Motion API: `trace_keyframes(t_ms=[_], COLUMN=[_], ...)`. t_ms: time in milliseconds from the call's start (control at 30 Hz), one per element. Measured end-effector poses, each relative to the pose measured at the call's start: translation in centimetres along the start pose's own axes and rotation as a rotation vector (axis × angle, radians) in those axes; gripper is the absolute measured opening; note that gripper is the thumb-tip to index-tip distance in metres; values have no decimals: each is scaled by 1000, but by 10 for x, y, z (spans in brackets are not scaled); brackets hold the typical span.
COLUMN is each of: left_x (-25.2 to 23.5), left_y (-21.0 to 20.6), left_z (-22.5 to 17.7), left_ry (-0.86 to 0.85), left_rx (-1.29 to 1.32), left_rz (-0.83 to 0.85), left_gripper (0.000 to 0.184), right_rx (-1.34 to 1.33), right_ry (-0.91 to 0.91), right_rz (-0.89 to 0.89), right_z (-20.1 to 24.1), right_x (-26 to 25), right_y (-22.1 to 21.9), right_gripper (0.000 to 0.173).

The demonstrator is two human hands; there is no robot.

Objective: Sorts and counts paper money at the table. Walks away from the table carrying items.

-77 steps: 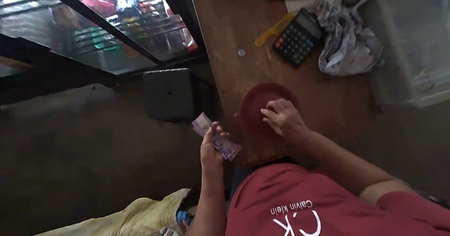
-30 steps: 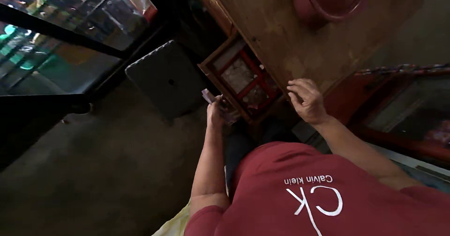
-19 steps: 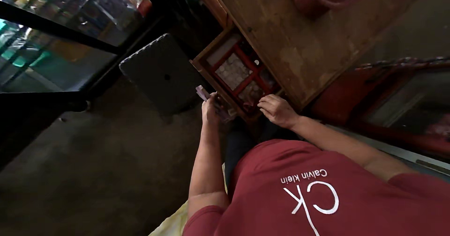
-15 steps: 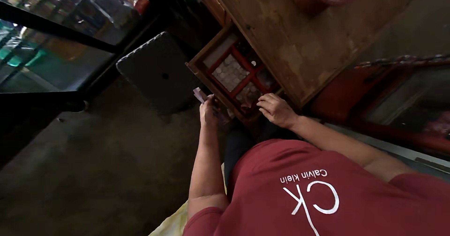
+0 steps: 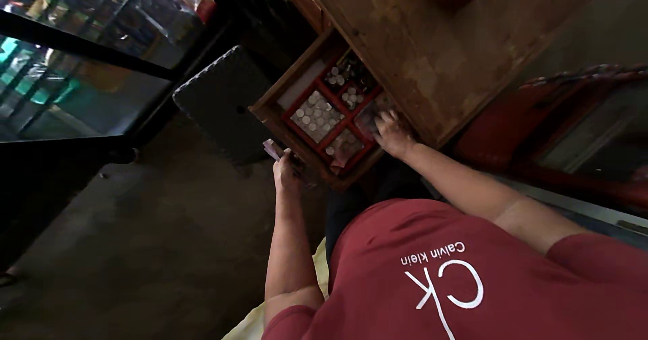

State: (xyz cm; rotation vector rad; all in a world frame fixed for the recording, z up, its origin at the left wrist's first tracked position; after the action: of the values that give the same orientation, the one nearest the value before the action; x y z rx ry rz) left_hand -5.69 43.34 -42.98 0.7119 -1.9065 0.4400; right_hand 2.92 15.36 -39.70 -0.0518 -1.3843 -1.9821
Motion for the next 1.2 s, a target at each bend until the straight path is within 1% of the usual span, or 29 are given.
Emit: trace_keyframes(t_ms=[33,67,133,200,233,267,333,367,400,433,467,533,600,700,767,867,933,1000,1067,1133,1200], left_x=[1,3,3,3,3,4,4,4,3,3,3,4,6,10,11,10,9,10,12,12,11], left_y=[0,0,0,1,1,2,2,1,1,2,3,4,2,0,0,0,0,-1,-2,-2,-2], left_z=[0,-1,0,2,3,4,4,4,5,6,7,8,9,6,7,7,8,8,7,6,6], left_ry=[-4,-10,-11,-13,-14,-11,-15,-11,-1,6,6,4,14,5,-3,-11,-9,4,6,1,2], left_rx=[6,9,7,-5,-20,-38,-65,-68,-65,-61,-55,-47,-45,-46,-37,-47,-57,-57,-60,-55,-67], left_rz=[3,6,3,-5,-15,-31,-48,-52,-59,-64,-67,-74,-89,-99,-108,-117,-137,-152,-156,-162,-172], left_gripper=[13,14,13,12,12,12,13,13,14,14,15,14,13,12,12,14,14,14,15,15,15], right_rx=[17,28,42,32,13,-11,-52,-50,-50,-48,-41,-45,-68,-91,-87,-131,-216,-415,-603,-665,-633], right_ry=[13,39,114,164,158,125,11,-43,-88,-108,-107,-71,-5,114,166,196,192,187,156,156,212], right_rz=[-28,-96,-282,-386,-379,-318,-122,-54,-7,-4,-23,-90,-198,-334,-374,-429,-463,-427,-296,-153,-42], right_z=[1,3,7,11,11,9,4,0,-4,-8,-9,-9,-5,6,15,21,23,23,25,37,58], right_x=[0,2,7,13,15,14,10,7,4,2,0,0,3,12,18,24,28,29,27,25,22], right_y=[-1,-1,3,9,10,10,6,4,1,-1,-2,0,6,17,23,33,40,40,33,20,7], right_gripper=[28,21,17,16,17,21,45,56,59,53,43,28,20,20,21,24,21,24,23,21,21])
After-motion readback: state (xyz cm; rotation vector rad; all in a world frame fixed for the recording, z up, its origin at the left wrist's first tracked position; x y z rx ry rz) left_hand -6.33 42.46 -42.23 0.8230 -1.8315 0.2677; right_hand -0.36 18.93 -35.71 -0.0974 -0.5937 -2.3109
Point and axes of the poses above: each hand's wrist, its own x-axis away from the middle knuckle, its own y-axis out of the back of the hand, z = x × y, the point moved 7 cm from there along -x, towards the middle knuckle, and after that the axes turned 10 degrees about y, right-handed, at the moved point
